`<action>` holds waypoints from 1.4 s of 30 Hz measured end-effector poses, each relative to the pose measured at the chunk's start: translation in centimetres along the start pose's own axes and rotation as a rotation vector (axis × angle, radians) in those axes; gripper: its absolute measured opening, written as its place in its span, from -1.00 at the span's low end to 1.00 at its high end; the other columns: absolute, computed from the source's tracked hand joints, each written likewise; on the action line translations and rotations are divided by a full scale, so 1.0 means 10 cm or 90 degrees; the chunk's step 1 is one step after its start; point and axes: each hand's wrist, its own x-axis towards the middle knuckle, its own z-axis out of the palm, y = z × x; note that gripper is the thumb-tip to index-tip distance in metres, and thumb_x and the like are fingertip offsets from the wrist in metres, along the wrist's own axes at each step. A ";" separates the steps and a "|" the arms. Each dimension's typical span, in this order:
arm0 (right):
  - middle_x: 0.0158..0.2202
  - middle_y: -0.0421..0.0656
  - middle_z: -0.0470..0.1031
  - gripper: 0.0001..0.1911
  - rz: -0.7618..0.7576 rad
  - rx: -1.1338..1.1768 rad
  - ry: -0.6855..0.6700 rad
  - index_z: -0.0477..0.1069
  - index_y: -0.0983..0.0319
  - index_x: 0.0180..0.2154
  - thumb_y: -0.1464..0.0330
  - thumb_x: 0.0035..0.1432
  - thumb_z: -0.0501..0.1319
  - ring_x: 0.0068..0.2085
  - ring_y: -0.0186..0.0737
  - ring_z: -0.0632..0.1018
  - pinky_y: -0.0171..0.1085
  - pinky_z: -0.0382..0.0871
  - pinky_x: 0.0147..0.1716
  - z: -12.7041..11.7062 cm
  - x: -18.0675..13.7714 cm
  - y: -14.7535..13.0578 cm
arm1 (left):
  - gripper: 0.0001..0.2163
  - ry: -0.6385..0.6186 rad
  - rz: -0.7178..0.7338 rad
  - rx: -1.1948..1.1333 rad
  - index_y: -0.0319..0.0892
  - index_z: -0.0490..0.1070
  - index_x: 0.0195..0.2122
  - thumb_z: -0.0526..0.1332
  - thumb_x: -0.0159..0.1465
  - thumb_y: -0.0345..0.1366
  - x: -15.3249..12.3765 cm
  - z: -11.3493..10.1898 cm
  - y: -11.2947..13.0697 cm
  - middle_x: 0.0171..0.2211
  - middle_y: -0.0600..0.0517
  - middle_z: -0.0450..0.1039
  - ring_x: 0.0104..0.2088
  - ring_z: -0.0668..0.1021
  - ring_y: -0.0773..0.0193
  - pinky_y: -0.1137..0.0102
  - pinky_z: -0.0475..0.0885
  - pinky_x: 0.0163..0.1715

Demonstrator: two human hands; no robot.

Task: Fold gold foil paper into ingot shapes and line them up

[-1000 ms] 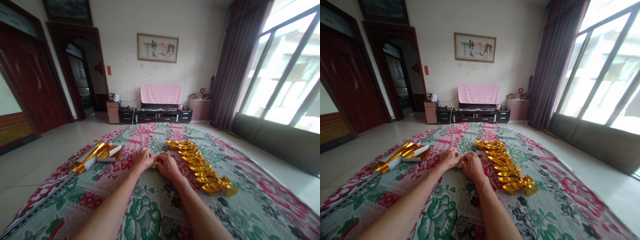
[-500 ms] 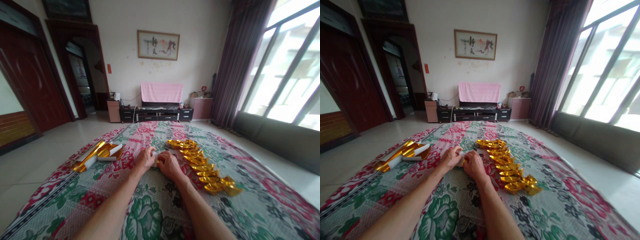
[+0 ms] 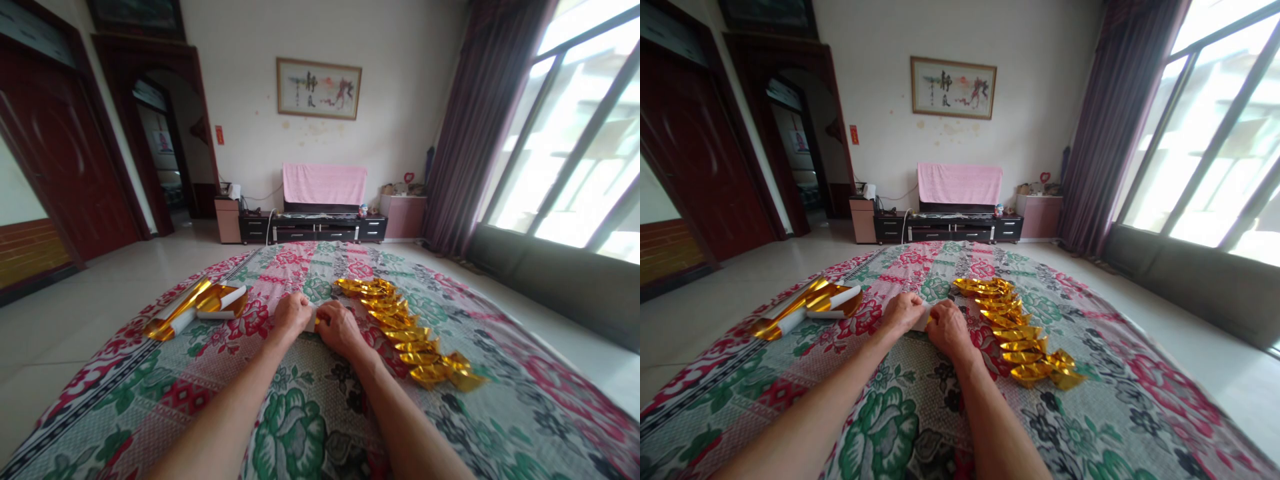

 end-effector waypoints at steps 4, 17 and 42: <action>-0.45 -0.15 0.36 -0.87 -0.001 0.002 0.003 0.33 0.25 -0.58 0.53 -0.14 0.06 -0.32 -0.30 0.34 -0.39 0.17 -0.33 0.01 0.00 0.00 | -0.86 0.017 0.040 0.013 -0.12 0.46 -0.37 0.15 0.06 -0.36 -0.02 0.01 -0.02 -0.37 0.04 0.52 -0.32 0.51 0.28 0.48 0.29 -0.36; -0.42 -0.14 0.37 -0.89 0.003 -0.001 0.004 0.33 0.26 -0.54 0.52 -0.13 0.06 -0.30 -0.31 0.35 -0.40 0.18 -0.31 0.02 0.01 0.02 | -0.83 0.032 0.260 0.033 -0.11 0.51 -0.38 0.11 0.12 -0.33 -0.03 0.08 -0.15 -0.39 0.02 0.47 -0.34 0.47 0.31 0.46 0.30 -0.30; -0.41 -0.15 0.38 -0.81 -0.007 -0.017 -0.010 0.38 0.23 -0.45 0.55 -0.11 0.05 -0.26 -0.28 0.35 -0.38 0.20 -0.28 -0.02 0.03 -0.02 | -0.79 0.006 0.311 0.092 -0.11 0.50 -0.35 0.06 0.15 -0.37 -0.06 0.02 -0.13 -0.38 0.01 0.42 -0.26 0.41 0.26 0.42 0.29 -0.21</action>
